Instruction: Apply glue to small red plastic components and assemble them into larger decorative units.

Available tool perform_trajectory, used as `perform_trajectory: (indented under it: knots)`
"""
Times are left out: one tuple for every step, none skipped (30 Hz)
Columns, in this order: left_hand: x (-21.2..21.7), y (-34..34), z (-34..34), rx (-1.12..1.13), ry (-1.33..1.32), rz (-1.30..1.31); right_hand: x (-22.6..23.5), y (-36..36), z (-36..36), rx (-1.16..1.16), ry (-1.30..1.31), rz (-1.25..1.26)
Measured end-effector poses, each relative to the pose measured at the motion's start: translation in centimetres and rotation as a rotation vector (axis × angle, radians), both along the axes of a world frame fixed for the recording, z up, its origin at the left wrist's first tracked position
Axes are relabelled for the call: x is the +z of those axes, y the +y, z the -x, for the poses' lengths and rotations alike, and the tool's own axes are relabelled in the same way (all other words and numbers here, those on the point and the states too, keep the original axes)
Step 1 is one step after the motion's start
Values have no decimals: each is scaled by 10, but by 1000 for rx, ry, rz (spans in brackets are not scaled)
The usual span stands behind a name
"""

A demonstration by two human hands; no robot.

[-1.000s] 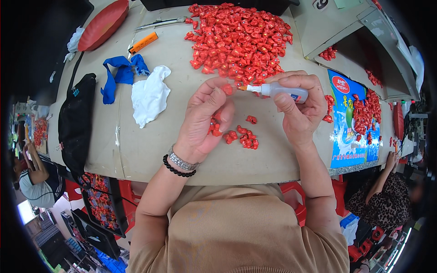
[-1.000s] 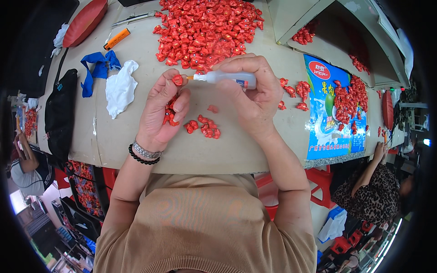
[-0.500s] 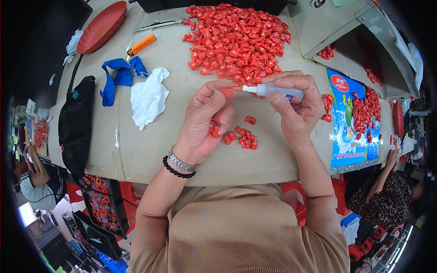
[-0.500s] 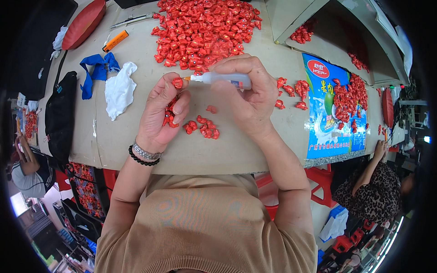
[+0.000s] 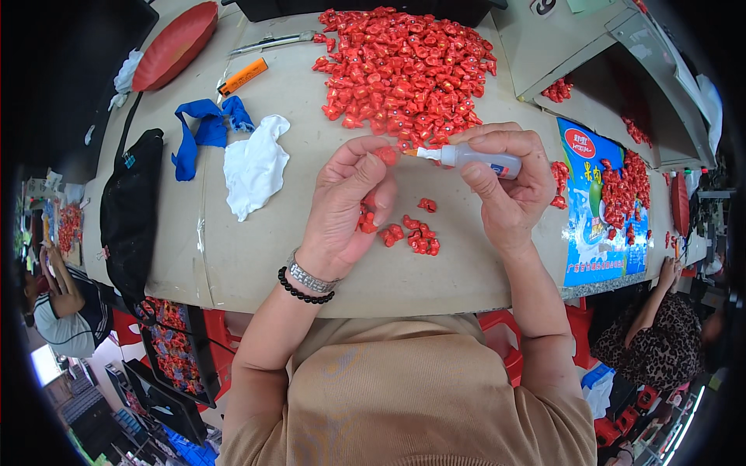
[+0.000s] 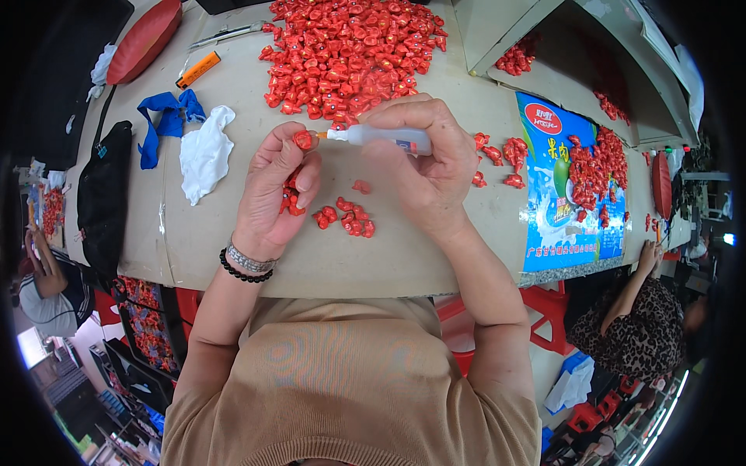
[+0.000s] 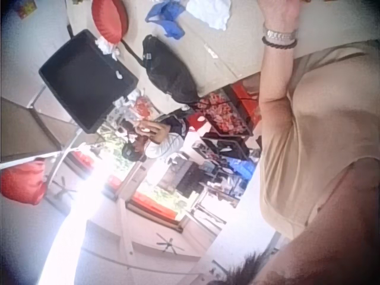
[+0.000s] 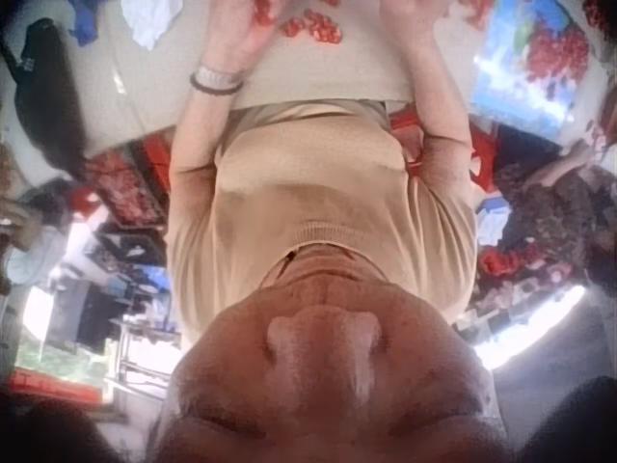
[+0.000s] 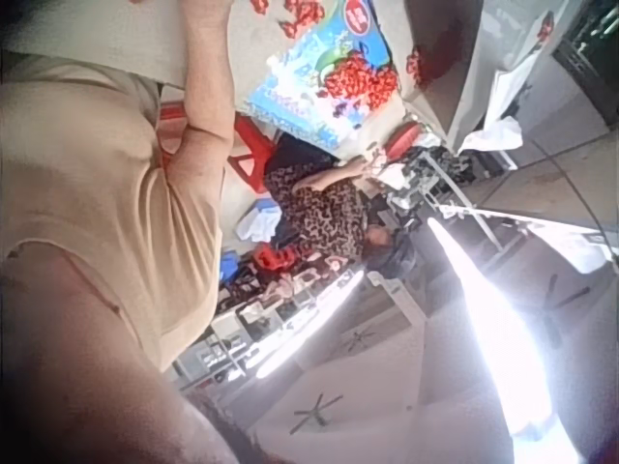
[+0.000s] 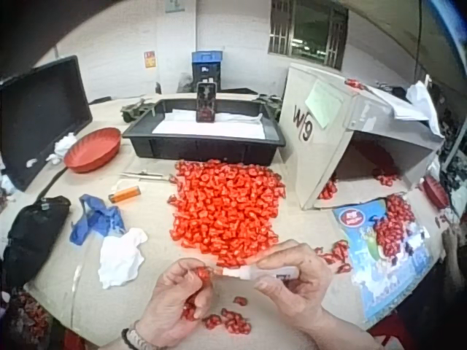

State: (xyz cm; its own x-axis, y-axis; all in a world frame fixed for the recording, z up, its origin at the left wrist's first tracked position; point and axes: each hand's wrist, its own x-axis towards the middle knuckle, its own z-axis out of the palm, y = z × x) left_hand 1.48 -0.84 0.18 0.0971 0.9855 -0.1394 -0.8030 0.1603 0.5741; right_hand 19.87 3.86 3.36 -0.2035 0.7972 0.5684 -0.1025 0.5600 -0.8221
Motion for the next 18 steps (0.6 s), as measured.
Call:
perform_trajectory:
  knots:
    - [1, 0, 0, 9, 6, -2, 0, 0, 0, -4, -2, -1]
    - [2, 0, 0, 12, 11, -2, 0, 0, 0, -6, -6, -1]
    - [2, 0, -1, 15, 15, -3, 0, 0, 0, -8, -10, -2]
    - [3, 0, -1, 19, 20, -3, -1, 0, 1, -9, -13, -3]
    - [3, 0, -1, 22, 24, -6, -1, 0, 1, -9, -15, -2]
    - [3, 0, -1, 25, 29, -9, -1, 0, 1, -10, -16, -2]
    - [3, 0, -1, 29, 34, -12, -1, 0, 1, -10, -17, -2]
    - [2, 0, 0, 28, 36, -17, -1, 0, 1, -12, -18, -9]
    - [0, 0, 0, 27, 38, -21, -1, 1, 1, -14, -19, -15]
    - [-2, 0, 1, 24, 40, -25, -1, 1, 1, -18, -21, -21]
    - [-1, 0, 0, 31, 45, -21, -1, 1, 1, -20, -20, -22]
    - [0, 0, 0, 37, 50, -18, -1, 1, 2, -21, -20, -22]
    - [1, 0, 0, 45, 56, -14, -1, 1, 2, -22, -19, -23]
    - [1, 0, 0, 48, 56, -13, -1, 1, 2, -23, -20, -21]
    - [1, 0, 0, 51, 57, -12, -1, 0, 2, -24, -20, -20]
    - [1, 0, 0, 53, 57, -11, -1, 0, 1, -26, -22, -18]
    - [1, 0, 0, 55, 52, -12, -1, 0, 1, -27, -27, -26]
    - [0, 0, 0, 58, 47, -12, -1, 1, 1, -29, -33, -34]
